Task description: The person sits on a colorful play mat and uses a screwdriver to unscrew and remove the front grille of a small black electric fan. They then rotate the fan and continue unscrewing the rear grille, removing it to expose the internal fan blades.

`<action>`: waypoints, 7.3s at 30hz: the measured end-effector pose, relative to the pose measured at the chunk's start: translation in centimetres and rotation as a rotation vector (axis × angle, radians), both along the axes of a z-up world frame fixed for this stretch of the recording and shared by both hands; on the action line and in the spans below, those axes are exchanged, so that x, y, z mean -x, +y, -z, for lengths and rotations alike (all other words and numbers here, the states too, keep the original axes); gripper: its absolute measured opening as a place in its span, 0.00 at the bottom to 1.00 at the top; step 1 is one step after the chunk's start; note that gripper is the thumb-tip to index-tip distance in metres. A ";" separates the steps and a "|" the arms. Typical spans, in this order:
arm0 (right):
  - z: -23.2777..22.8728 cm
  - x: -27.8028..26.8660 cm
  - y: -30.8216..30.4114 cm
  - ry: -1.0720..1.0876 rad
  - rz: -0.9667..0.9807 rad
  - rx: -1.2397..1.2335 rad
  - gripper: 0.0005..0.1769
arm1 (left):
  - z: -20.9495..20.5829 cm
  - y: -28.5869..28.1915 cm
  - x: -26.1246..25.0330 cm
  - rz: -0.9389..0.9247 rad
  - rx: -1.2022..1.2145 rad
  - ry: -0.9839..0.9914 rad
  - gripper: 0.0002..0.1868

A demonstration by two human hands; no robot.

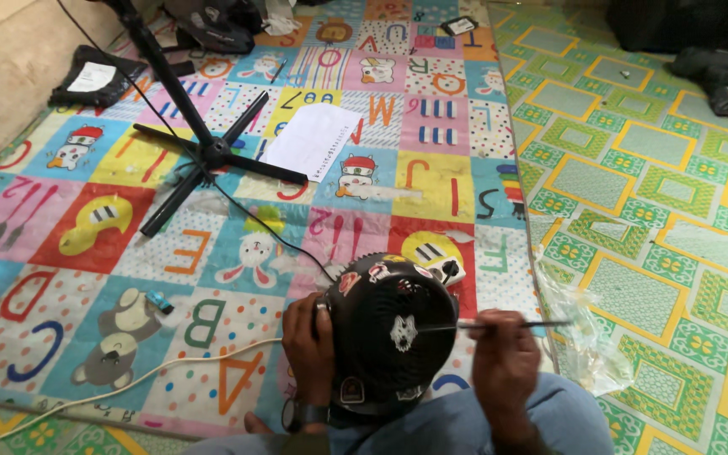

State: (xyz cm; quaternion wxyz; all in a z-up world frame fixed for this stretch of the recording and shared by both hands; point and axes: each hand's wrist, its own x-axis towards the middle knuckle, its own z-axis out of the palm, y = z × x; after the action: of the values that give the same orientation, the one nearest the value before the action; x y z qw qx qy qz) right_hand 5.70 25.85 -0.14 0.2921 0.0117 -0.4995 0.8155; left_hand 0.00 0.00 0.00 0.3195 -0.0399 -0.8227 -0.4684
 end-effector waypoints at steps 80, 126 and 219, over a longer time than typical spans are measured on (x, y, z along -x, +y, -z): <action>-8.6 1.2 -5.0 0.121 -0.088 -1.203 0.05 | 3.1 0.5 2.1 -0.388 -0.219 -0.090 0.18; 1.5 -6.6 -0.3 -0.415 0.052 -1.047 0.06 | 3.3 0.0 1.0 -0.379 -0.294 -0.168 0.17; 2.1 -9.0 0.6 -0.434 -0.174 -0.855 0.01 | 2.9 0.3 1.0 -0.371 -0.234 -0.142 0.17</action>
State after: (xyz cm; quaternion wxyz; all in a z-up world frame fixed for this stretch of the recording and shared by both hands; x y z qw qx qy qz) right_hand 14.68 26.50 -2.21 0.0810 0.0022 -0.8363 0.5422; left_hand -1.03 0.29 -2.94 0.3439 0.1824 -0.7765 -0.4956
